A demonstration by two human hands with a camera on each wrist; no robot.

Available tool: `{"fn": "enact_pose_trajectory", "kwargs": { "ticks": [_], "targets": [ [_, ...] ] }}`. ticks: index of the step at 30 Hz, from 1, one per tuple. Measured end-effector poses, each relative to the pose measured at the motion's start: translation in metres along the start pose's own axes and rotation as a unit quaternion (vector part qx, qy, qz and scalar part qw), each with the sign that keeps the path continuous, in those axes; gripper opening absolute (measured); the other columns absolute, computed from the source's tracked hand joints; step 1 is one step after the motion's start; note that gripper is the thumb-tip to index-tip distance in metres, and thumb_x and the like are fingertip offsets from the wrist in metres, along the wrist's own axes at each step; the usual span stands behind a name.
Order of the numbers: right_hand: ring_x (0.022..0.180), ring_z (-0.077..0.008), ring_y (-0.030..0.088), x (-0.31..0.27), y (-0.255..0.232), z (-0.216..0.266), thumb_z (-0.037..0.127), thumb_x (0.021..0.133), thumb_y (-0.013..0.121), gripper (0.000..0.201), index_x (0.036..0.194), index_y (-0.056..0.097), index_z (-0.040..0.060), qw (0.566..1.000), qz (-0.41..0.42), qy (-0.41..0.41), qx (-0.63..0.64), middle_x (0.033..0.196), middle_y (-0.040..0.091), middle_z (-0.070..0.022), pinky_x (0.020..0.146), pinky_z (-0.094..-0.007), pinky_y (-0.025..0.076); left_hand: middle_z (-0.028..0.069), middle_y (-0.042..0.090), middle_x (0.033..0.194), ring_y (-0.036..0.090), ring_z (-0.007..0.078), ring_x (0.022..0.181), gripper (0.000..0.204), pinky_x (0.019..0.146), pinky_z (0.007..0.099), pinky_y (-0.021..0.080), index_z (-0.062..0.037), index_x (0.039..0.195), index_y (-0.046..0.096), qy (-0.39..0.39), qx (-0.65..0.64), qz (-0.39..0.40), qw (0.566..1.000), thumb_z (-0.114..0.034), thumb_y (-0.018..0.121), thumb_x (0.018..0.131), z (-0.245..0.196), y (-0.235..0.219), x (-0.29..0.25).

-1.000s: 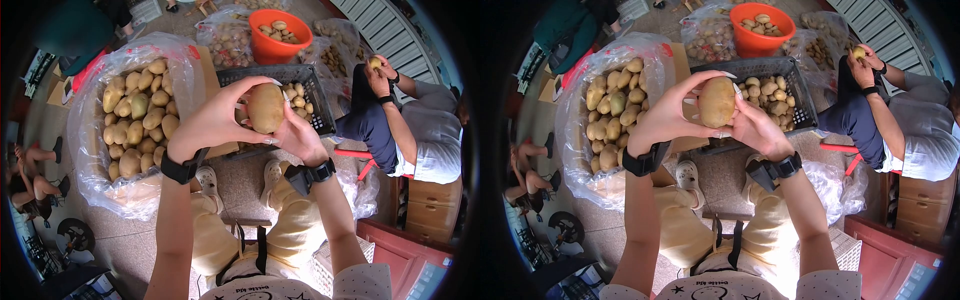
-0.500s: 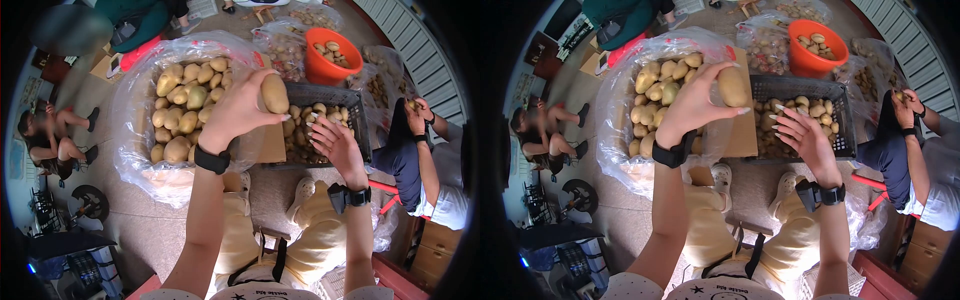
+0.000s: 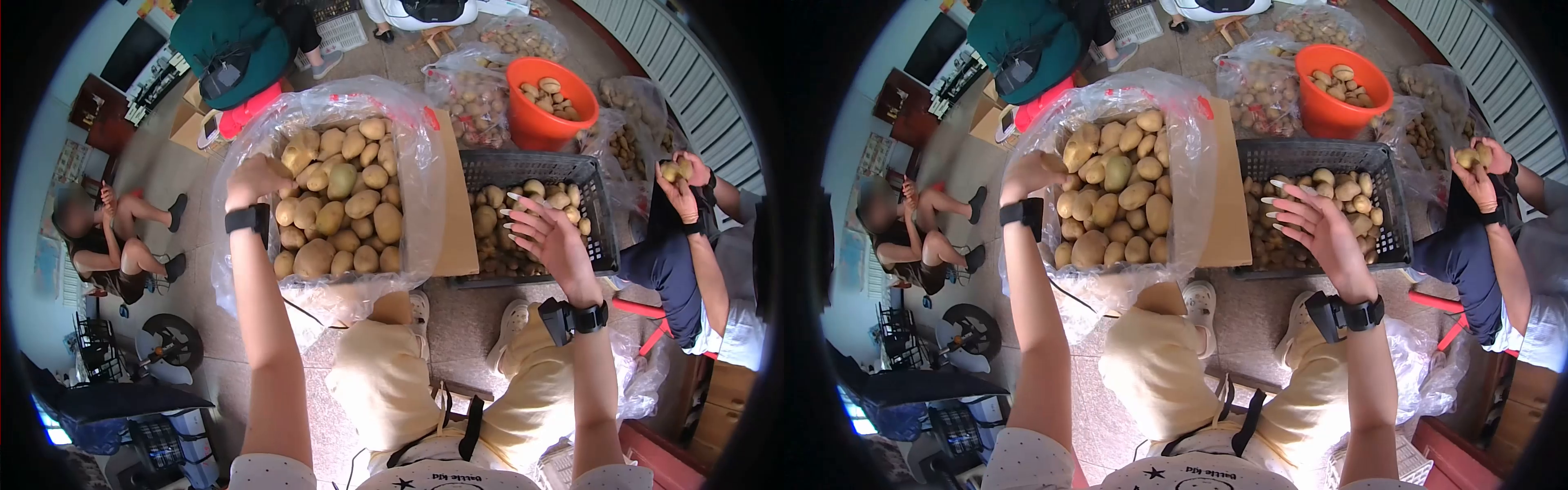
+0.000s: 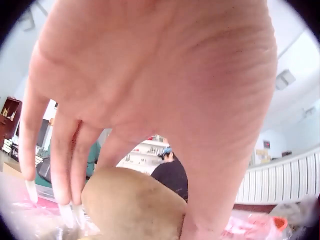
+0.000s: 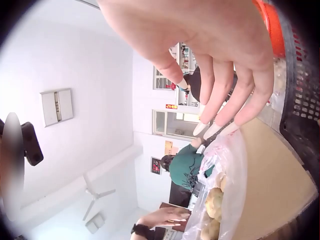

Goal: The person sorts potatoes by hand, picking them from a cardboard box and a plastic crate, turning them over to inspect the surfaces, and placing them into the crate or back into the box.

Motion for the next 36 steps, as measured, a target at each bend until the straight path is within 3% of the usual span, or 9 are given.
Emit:
{"fn": "enact_pose_trajectory", "kwargs": {
  "ticks": [2, 5, 8, 11, 20, 24, 25, 29, 36],
  "targets": [
    [0.112, -0.0208, 0.054, -0.002, -0.002, 0.001, 0.039, 0.096, 0.04, 0.052, 0.132, 0.047, 0.0027, 1.0, -0.004, -0.001, -0.002, 0.126, 0.057, -0.0141, 0.099, -0.0337, 0.04, 0.0171, 0.068, 0.089, 0.065, 0.0263, 0.09, 0.057, 0.077, 0.0366, 0.048, -0.004, 0.102, 0.068, 0.022, 0.013, 0.153, 0.988, -0.041, 0.081, 0.061, 0.023, 0.057, 0.028],
    [0.112, -0.0206, 0.055, -0.007, -0.003, 0.007, 0.039, 0.096, 0.039, 0.052, 0.133, 0.047, 0.0029, 1.0, -0.024, -0.007, -0.003, 0.125, 0.057, -0.014, 0.099, -0.0333, 0.04, 0.0171, 0.069, 0.095, 0.064, 0.0299, 0.096, 0.038, 0.082, 0.0422, 0.047, -0.007, 0.103, 0.069, 0.074, -0.024, 0.162, 0.984, -0.037, 0.066, 0.08, 0.029, 0.119, 0.032],
    [0.112, -0.0203, 0.055, -0.008, -0.012, 0.01, 0.039, 0.096, 0.038, 0.052, 0.133, 0.047, 0.0034, 0.999, -0.03, -0.022, 0.005, 0.125, 0.057, -0.0136, 0.099, -0.0329, 0.04, 0.0394, 0.018, 0.143, 0.019, 0.0517, 0.135, 0.063, 0.106, 0.0557, 0.03, 0.005, 0.14, 0.031, 0.035, 0.036, 0.138, 0.989, -0.041, 0.035, 0.097, 0.02, 0.138, 0.009],
    [0.111, -0.02, 0.055, -0.008, -0.016, 0.011, 0.039, 0.096, 0.038, 0.052, 0.133, 0.047, 0.0038, 0.999, -0.025, -0.026, 0.01, 0.125, 0.058, -0.0132, 0.098, -0.0327, 0.04, 0.039, 0.001, 0.146, 0.008, 0.0512, 0.138, 0.072, 0.109, 0.0591, 0.022, 0.0069, 0.144, 0.011, 0.088, 0.174, 0.188, 0.963, -0.042, 0.031, 0.096, 0.093, 0.236, 0.065],
    [0.111, -0.0185, 0.055, -0.007, -0.03, 0.025, 0.039, 0.097, 0.036, 0.051, 0.132, 0.048, 0.0047, 0.996, -0.038, -0.076, 0.008, 0.126, 0.058, -0.0104, 0.098, -0.0321, 0.04, 0.0286, 0.018, 0.15, 0.016, 0.0448, 0.139, 0.074, 0.11, 0.0616, 0.014, 0.0052, 0.146, 0.012, -0.029, 0.003, 0.162, 0.986, -0.038, 0.039, 0.093, 0.028, 0.185, 0.036],
    [0.113, -0.0201, 0.054, -0.015, -0.084, 0.041, 0.039, 0.097, 0.035, 0.05, 0.132, 0.048, 0.0057, 0.984, -0.142, -0.102, 0.021, 0.129, 0.056, -0.0104, 0.1, -0.034, 0.039, 0.0345, 0.045, 0.13, 0.039, 0.0518, 0.123, 0.052, 0.107, 0.0577, 0.025, 0.0119, 0.13, 0.041, 0.206, 0.294, 0.139, 0.923, -0.024, 0.038, 0.093, 0.039, 0.202, 0.063],
    [0.112, -0.0197, 0.054, -0.018, -0.097, 0.043, 0.038, 0.097, 0.035, 0.049, 0.132, 0.048, 0.0061, 0.978, -0.172, -0.111, 0.036, 0.128, 0.056, -0.0098, 0.1, -0.034, 0.04, 0.0322, 0.051, 0.125, 0.048, 0.0488, 0.116, 0.046, 0.104, 0.0478, 0.033, 0.0098, 0.125, 0.049, 0.025, -0.032, 0.002, 0.999, -0.022, 0.038, 0.093, 0.002, 0.117, 0.017],
    [0.104, -0.0168, 0.057, -0.024, -0.111, 0.047, 0.036, 0.094, 0.038, 0.048, 0.127, 0.052, 0.0041, 0.963, -0.237, -0.125, 0.022, 0.121, 0.061, -0.0104, 0.095, -0.0325, 0.039, 0.0267, 0.056, 0.121, 0.052, 0.0363, 0.117, 0.05, 0.098, 0.0384, 0.04, 0.0016, 0.13, 0.047, 0.14, -0.255, -0.044, 0.956, -0.032, 0.045, 0.093, -0.16, -0.009, -0.083],
    [0.093, -0.0157, 0.062, -0.028, -0.123, 0.043, 0.034, 0.097, 0.043, 0.04, 0.119, 0.058, 0.0036, 0.954, -0.245, -0.167, -0.046, 0.109, 0.067, -0.0103, 0.085, -0.0287, 0.046, 0.0083, 0.058, 0.125, 0.053, 0.0165, 0.116, 0.033, 0.096, 0.0266, 0.04, -0.0045, 0.126, 0.055, 0.256, -0.502, 0.041, 0.825, -0.008, 0.045, 0.095, -0.292, 0.001, -0.12]
  ]
}}
Point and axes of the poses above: each hand's wrist, its own x-axis towards the middle knuckle, its own y-axis out of the palm, z = x × y, the point moved 7 cm from there along x, towards the middle knuckle
